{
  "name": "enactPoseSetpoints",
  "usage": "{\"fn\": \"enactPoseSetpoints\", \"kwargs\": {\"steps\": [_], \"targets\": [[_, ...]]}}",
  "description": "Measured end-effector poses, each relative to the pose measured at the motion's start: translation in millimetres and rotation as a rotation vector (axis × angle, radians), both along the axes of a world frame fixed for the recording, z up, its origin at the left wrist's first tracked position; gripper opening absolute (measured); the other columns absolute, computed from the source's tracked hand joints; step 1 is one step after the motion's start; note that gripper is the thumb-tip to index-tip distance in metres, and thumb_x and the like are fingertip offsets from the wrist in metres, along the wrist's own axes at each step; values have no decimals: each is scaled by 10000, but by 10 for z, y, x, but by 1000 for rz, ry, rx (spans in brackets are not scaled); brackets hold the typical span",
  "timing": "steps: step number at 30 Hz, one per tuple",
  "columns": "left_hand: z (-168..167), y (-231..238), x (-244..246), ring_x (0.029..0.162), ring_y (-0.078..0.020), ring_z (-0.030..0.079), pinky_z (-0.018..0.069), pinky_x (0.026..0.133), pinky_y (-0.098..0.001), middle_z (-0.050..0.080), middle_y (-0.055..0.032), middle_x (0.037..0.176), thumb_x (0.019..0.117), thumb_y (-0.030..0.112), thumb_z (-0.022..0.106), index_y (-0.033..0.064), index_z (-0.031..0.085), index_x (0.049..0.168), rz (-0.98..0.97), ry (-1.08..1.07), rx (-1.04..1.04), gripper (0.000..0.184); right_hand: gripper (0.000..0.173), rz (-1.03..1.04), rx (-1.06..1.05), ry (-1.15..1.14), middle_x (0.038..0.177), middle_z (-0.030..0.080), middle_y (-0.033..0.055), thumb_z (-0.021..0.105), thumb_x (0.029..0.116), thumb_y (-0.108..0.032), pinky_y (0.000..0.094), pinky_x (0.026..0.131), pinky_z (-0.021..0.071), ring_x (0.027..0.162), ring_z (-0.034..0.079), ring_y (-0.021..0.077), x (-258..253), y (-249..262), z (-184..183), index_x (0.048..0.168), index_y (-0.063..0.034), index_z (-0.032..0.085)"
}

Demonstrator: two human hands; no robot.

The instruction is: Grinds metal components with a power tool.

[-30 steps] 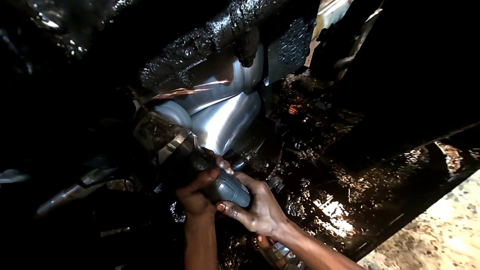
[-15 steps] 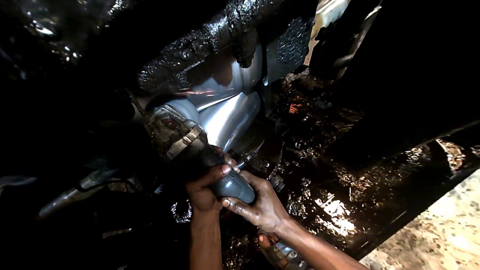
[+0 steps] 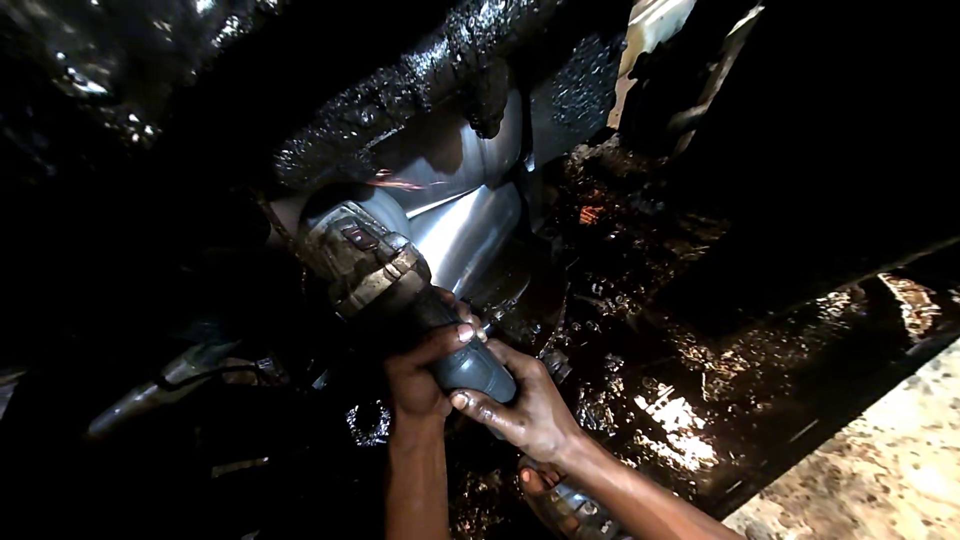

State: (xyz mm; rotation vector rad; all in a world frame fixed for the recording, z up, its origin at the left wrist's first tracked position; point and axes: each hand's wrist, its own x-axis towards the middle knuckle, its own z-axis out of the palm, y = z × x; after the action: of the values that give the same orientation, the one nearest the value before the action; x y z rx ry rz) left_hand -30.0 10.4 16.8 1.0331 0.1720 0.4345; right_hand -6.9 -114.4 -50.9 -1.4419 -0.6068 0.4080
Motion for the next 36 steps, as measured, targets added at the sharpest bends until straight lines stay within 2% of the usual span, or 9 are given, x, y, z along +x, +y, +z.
{"fn": "enactPoseSetpoints", "kwargs": {"steps": [14,18,23,32,36], "targets": [[-22,-62,43,679,-161,690,598,642,-311,683,-69,775,690,165,826,70,681,971,-23,38,8,330,455,-25,33,28,874,710,-86,762,835,-591,264,713,601,787,684,18,-2,-51,-44,1052,-195,703],[-3,-83,60,664,-163,687,596,635,-312,676,-71,766,689,142,796,67,668,978,-20,43,3,325,485,-20,24,33,881,711,-89,753,827,-618,267,718,602,795,684,17,12,-56,-44,1066,-199,703],[8,-95,80,667,-168,686,596,632,-321,676,-75,767,666,158,822,63,674,982,2,67,23,362,502,-21,35,52,877,715,-81,741,828,-644,284,701,609,778,691,34,18,-56,-53,1067,-205,706],[19,-105,113,678,-163,691,597,632,-318,683,-71,783,660,178,831,68,683,985,-7,79,62,374,502,-28,71,66,902,722,-74,737,840,-631,281,728,612,805,695,38,34,-68,-45,1083,-193,713],[16,-115,119,685,-161,690,598,639,-314,685,-72,795,663,164,827,67,679,986,-4,85,77,369,484,-21,87,88,883,715,-68,750,834,-619,284,696,613,776,693,45,40,-76,-55,1058,-192,711]]}}
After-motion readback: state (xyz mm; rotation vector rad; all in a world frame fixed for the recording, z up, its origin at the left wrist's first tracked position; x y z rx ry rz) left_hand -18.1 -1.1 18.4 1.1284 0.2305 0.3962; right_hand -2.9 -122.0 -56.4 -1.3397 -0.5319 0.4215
